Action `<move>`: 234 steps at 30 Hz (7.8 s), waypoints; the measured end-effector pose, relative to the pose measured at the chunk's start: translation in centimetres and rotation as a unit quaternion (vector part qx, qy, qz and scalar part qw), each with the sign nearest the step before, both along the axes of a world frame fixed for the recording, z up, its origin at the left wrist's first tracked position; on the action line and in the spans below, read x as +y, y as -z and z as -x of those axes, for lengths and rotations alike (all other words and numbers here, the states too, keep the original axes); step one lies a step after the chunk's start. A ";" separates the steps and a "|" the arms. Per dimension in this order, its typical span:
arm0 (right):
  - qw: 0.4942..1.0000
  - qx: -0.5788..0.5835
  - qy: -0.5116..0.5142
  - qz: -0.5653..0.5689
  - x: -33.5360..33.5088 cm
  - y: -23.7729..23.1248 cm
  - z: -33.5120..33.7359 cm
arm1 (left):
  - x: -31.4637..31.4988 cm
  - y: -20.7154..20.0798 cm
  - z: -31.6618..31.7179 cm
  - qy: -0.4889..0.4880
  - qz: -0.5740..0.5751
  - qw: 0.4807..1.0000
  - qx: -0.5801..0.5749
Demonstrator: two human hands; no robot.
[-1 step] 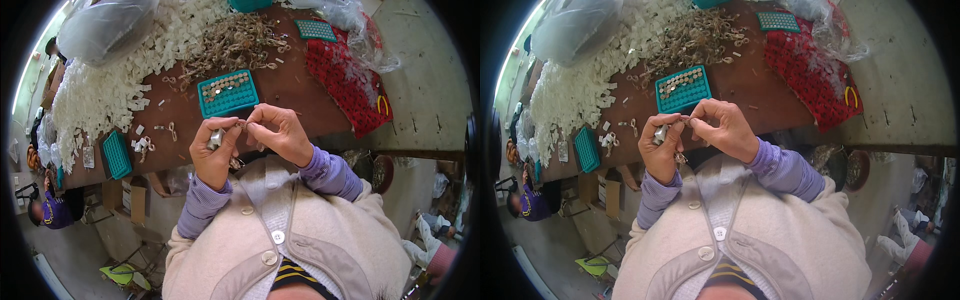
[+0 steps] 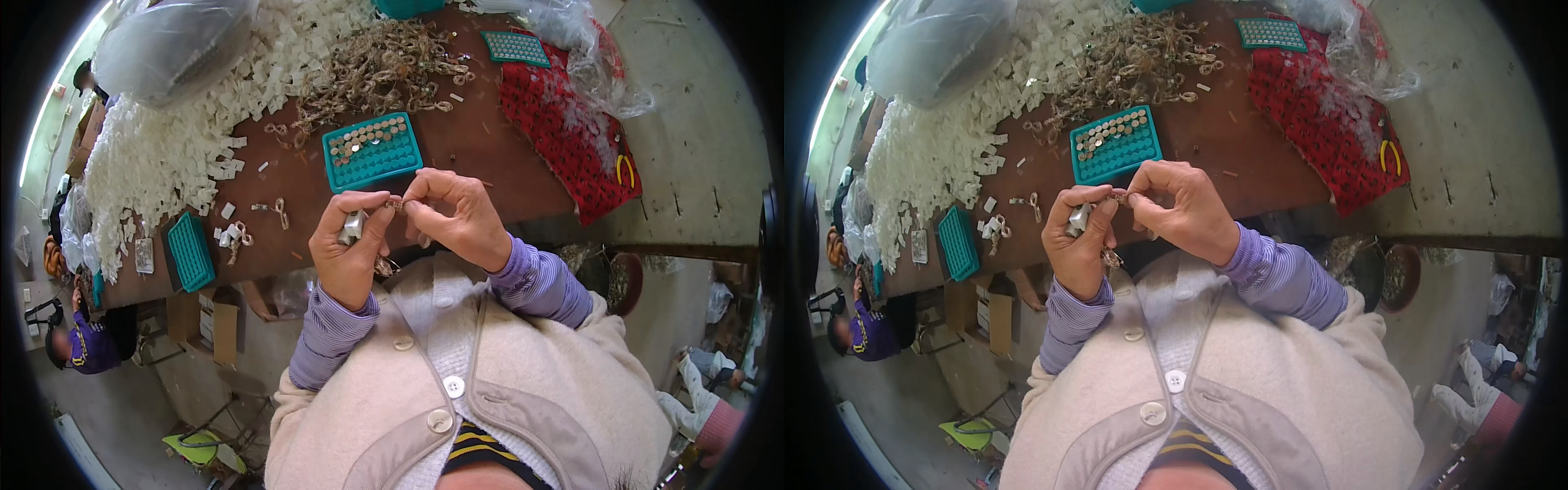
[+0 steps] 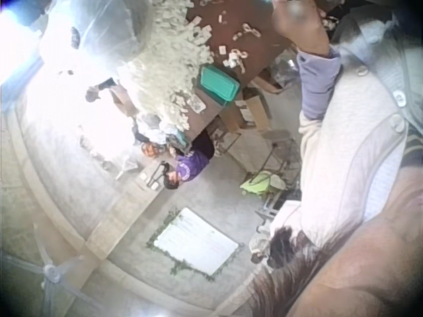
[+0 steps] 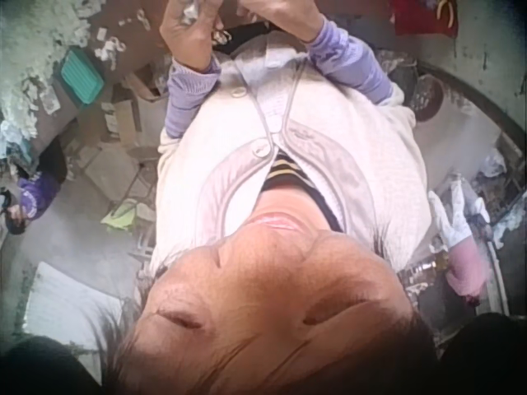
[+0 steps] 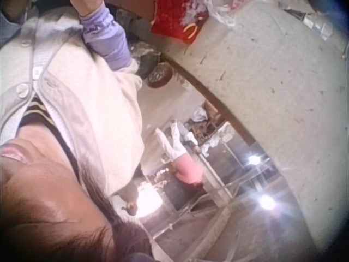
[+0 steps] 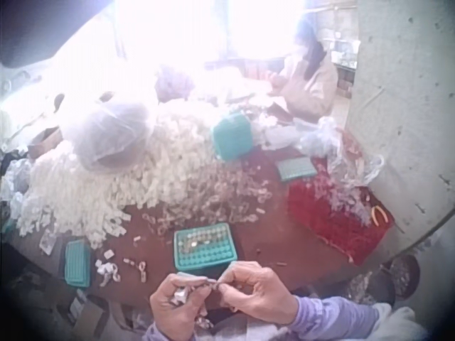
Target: The person inserts small metallic components into white plastic housings and tests each unit with a red light indicator. Completed units are placed on the table while the person continues assembling additional units from a tray of components.
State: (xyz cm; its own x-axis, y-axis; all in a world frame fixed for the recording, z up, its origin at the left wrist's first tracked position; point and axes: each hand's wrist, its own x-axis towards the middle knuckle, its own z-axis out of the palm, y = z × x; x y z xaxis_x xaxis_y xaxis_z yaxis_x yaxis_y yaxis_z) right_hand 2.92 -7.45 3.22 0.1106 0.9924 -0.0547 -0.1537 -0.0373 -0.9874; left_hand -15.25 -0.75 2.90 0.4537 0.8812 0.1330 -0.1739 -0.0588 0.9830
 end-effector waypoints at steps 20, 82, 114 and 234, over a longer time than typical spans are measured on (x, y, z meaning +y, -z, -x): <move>0.844 -0.465 0.114 -0.242 2.9 1.0 1.4 | 12.7 -1.3 9.3 -0.149 -0.209 0.902 0.346; 0.872 -0.399 -0.004 -0.283 3.6 -0.8 0.0 | 5.1 -1.2 2.7 0.082 -0.069 0.983 0.147; 0.835 -0.422 0.133 -0.326 0.8 0.7 1.5 | 2.5 1.5 2.6 0.103 0.303 0.940 -0.121; 0.745 -0.560 0.281 -0.228 -6.3 2.7 -11.9 | 1.1 3.5 -16.8 0.386 0.477 0.788 -0.056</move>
